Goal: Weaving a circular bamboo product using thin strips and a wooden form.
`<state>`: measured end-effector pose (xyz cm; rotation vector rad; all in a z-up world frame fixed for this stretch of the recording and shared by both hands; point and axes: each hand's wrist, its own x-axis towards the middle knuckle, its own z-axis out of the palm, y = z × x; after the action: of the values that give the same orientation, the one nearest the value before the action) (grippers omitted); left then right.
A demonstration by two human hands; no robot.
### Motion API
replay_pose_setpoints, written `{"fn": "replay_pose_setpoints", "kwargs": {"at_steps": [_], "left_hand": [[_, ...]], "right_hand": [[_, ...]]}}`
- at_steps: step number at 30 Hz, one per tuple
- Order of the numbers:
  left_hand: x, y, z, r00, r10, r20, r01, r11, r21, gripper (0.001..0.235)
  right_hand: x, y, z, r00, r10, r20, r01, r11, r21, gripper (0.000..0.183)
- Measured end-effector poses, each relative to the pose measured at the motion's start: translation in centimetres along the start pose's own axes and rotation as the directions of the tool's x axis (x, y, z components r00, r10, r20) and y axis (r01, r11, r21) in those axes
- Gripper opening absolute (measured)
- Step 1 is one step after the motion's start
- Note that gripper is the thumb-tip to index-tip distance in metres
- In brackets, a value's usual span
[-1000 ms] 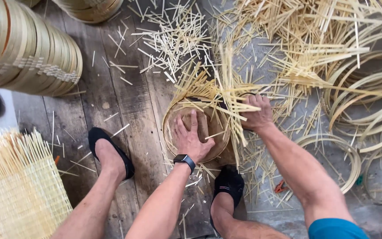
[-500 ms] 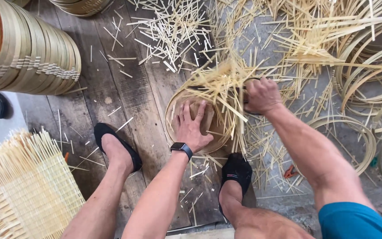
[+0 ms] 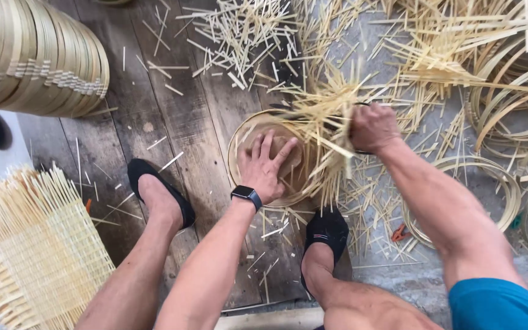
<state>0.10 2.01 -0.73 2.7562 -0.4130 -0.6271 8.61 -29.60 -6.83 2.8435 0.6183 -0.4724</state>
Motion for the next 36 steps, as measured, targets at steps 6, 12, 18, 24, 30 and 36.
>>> {"fn": "replay_pose_setpoints", "kwargs": {"at_steps": [6, 12, 18, 24, 30, 36], "left_hand": [[0.6, 0.5, 0.6, 0.999, -0.042, -0.006, 0.042, 0.998, -0.054, 0.132], [0.4, -0.2, 0.6, 1.000, 0.001, -0.030, -0.002, 1.000, -0.030, 0.127], [-0.5, -1.7, -0.2, 0.995, 0.028, -0.097, -0.014, 0.990, 0.144, 0.124], [0.3, -0.9, 0.3, 0.995, -0.101, 0.004, 0.102, 0.994, -0.034, 0.091], [-0.1, -1.3, -0.3, 0.997, -0.050, 0.053, 0.051, 0.999, -0.003, 0.088], [0.2, -1.8, -0.3, 0.993, 0.042, 0.109, -0.046, 0.998, 0.033, 0.087]], "right_hand": [[-3.0, 2.2, 5.1, 0.975, 0.013, -0.221, -0.010, 1.000, 0.014, 0.021], [3.0, -3.3, -0.4, 0.941, 0.024, 0.339, 0.305, 0.380, -0.873, 0.033], [-0.5, -2.7, 0.2, 0.952, -0.086, -0.295, 0.106, 0.993, 0.050, 0.036], [-0.5, -3.0, -2.3, 0.942, -0.071, -0.327, 0.094, 0.994, 0.056, 0.039], [1.4, -4.5, -2.1, 0.921, -0.104, -0.375, 0.138, 0.988, 0.065, 0.031], [-2.6, 0.8, 0.7, 0.963, 0.230, 0.142, -0.261, 0.925, 0.276, 0.046]]}}
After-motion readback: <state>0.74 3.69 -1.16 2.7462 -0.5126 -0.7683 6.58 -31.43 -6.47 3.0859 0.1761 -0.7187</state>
